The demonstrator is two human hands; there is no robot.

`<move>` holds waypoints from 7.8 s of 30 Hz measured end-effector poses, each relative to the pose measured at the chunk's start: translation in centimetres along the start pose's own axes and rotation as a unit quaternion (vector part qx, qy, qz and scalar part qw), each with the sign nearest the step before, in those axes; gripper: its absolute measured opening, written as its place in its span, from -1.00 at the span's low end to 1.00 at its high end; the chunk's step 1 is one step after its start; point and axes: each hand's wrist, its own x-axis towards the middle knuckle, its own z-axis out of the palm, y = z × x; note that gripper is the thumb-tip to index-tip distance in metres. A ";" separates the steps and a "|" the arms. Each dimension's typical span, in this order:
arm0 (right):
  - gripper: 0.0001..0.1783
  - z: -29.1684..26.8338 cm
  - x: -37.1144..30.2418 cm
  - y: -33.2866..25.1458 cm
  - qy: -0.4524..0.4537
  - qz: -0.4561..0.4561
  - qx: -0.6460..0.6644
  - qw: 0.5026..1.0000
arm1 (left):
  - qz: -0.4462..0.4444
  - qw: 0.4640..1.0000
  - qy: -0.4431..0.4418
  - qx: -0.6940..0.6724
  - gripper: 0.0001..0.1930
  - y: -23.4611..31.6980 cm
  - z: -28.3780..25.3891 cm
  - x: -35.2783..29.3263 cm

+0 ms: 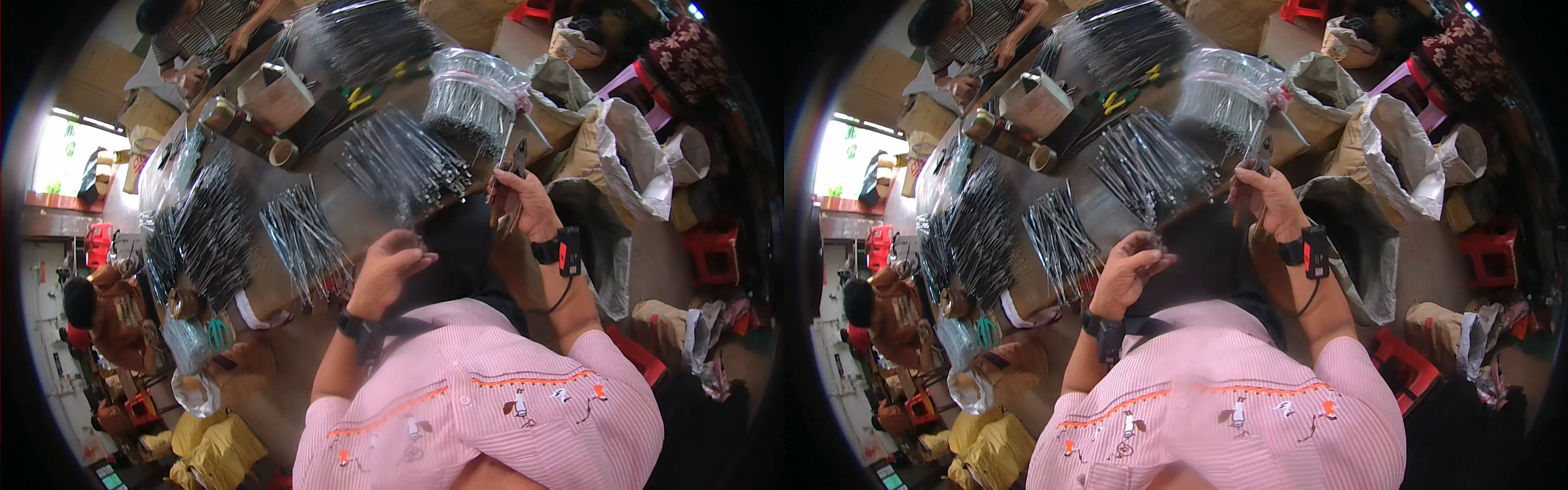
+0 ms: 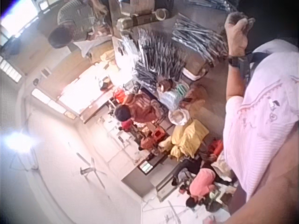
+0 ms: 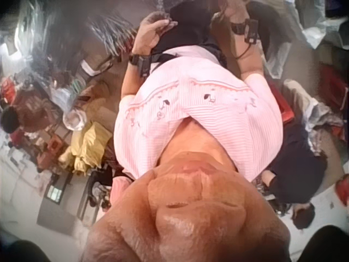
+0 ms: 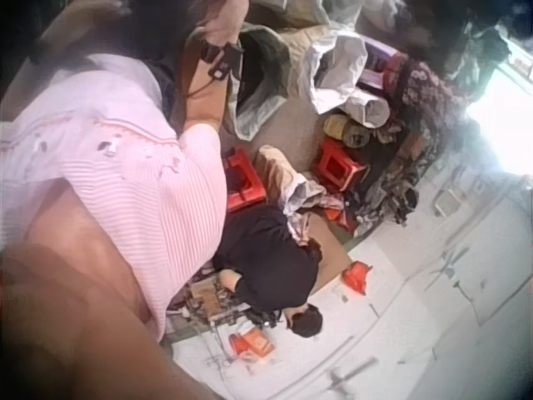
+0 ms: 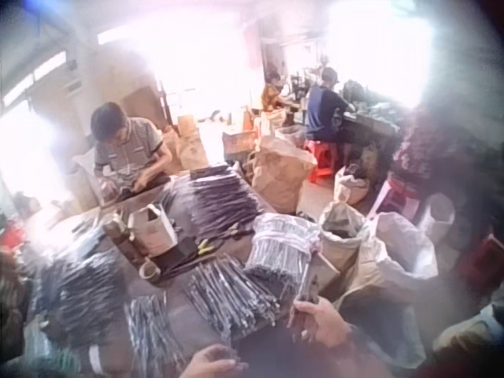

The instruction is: The person uses pliers to cut metal rods one by one, placing the cut pieces into a bundle. The person then gathers the cut rods and aligns them into a neat stack.

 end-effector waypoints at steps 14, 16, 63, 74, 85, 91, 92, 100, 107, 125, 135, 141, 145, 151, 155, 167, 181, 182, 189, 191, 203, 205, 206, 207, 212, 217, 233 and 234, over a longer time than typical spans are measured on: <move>-0.86 7.5 -5.0 4.7 -0.046 -0.115 -0.231 0.965 | 0.124 0.989 -0.023 0.071 -0.82 0.1 2.0 0.8; -0.85 7.8 -5.3 5.6 -0.035 -0.094 -0.242 0.965 | 0.129 0.989 -0.022 0.067 -0.82 0.1 1.9 0.6; -0.60 1.8 -6.7 4.4 -0.105 0.209 0.168 0.958 | 0.036 0.995 0.013 0.095 -0.80 -1.5 2.6 0.7; -0.29 1.3 -7.8 5.2 -0.145 0.004 -0.514 0.846 | 0.216 0.922 0.051 0.317 -0.82 -2.2 2.5 1.1; -0.68 1.7 -7.4 4.0 -0.108 -0.081 -0.672 0.728 | 0.208 0.910 0.065 0.353 -0.82 -2.5 2.1 1.4; -0.71 1.6 -7.5 4.2 -0.105 -0.107 -0.677 0.721 | 0.114 0.951 0.060 0.280 -0.79 -1.3 2.8 0.1; -0.71 1.6 -7.5 4.2 -0.105 -0.108 -0.680 0.718 | 0.167 0.917 0.069 0.355 -0.77 -1.0 2.9 -0.2; -0.65 3.9 -5.5 5.0 -0.097 -0.095 -0.677 0.723 | 0.241 0.780 0.174 0.550 -0.71 0.5 1.3 -2.5; -0.56 5.5 -4.4 7.0 -0.141 -0.057 -0.603 0.783 | 0.306 0.754 0.309 0.491 -0.72 0.0 -7.6 -0.7; -0.61 3.5 -5.6 7.3 -0.116 0.043 -0.347 0.930 | 0.205 0.755 0.344 0.519 -0.58 1.6 -6.6 3.4; -0.64 3.2 -6.6 7.2 -0.099 0.056 -0.297 0.948 | 0.199 0.813 0.314 0.449 -0.68 1.4 -9.2 10.7; -0.78 0.0 -5.3 5.5 -0.043 -0.035 -0.301 0.952 | 0.114 0.970 0.159 0.144 -0.87 3.2 -9.4 6.4; -0.72 -3.0 -3.4 3.8 -0.003 0.009 -0.057 0.998 | 0.051 0.990 0.132 -0.006 -0.79 4.0 -8.9 3.9; -0.68 -4.4 -0.3 1.8 -0.051 -0.015 0.139 0.989 | 0.042 0.993 0.098 -0.053 -0.70 4.4 -7.6 0.3; -0.81 -3.3 1.8 1.3 -0.026 0.010 0.038 0.999 | 0.051 0.991 0.118 -0.045 -0.70 4.2 -6.8 -0.9; -0.88 -1.8 6.3 2.7 0.136 0.042 -0.007 0.990 | 0.033 0.993 0.085 -0.081 -0.71 3.6 -6.9 -1.4; -0.87 -2.4 1.3 1.3 0.051 0.103 0.025 0.993 | 0.022 0.993 0.092 -0.074 -0.75 2.7 -7.1 -1.0; -0.87 -2.3 0.8 1.3 0.015 0.120 0.077 0.990 | 0.019 0.992 0.096 -0.080 -0.78 2.7 -7.0 -1.1; -0.86 -2.0 3.7 -0.1 0.057 0.029 0.151 0.986 | 0.014 0.994 0.092 -0.052 -0.73 2.5 -5.5 -1.2; -0.88 -1.9 4.1 0.1 0.074 0.016 0.190 0.979 | 0.026 0.995 0.081 -0.043 -0.67 1.9 -5.1 -1.5; -0.80 1.0 -1.5 4.5 0.044 -0.023 -0.166 0.985 | 0.018 0.999 0.050 0.003 -0.69 0.3 -3.2 -1.1; -0.78 2.2 -2.4 4.0 0.015 -0.040 -0.166 0.985 | 0.024 0.999 0.035 0.008 -0.70 0.0 -2.7 -1.3; -0.77 2.8 -2.8 3.9 -0.002 -0.048 -0.163 0.985 | 0.020 0.999 0.026 0.015 -0.71 -0.1 -2.4 -1.4; -0.77 3.5 -3.3 3.7 -0.005 -0.048 -0.160 0.986 | 0.016 0.999 0.022 0.022 -0.72 -0.3 -2.1 -1.5; -0.78 6.2 -4.9 3.9 -0.037 -0.064 -0.125 0.989 | 0.005 0.998 0.011 0.063 -0.76 -0.8 -0.1 -1.6; -0.81 7.2 -5.5 4.7 -0.035 -0.100 -0.171 0.980 | 0.054 0.997 -0.007 0.045 -0.79 -0.7 0.9 -1.4; -0.85 8.2 -5.6 4.8 -0.044 -0.135 -0.165 0.976 | 0.120 0.992 -0.011 0.045 -0.83 -0.2 0.4 -1.6; -0.85 8.3 -5.6 4.8 -0.048 -0.135 -0.155 0.978 | 0.125 0.991 -0.010 0.045 -0.83 -0.2 0.3 -1.7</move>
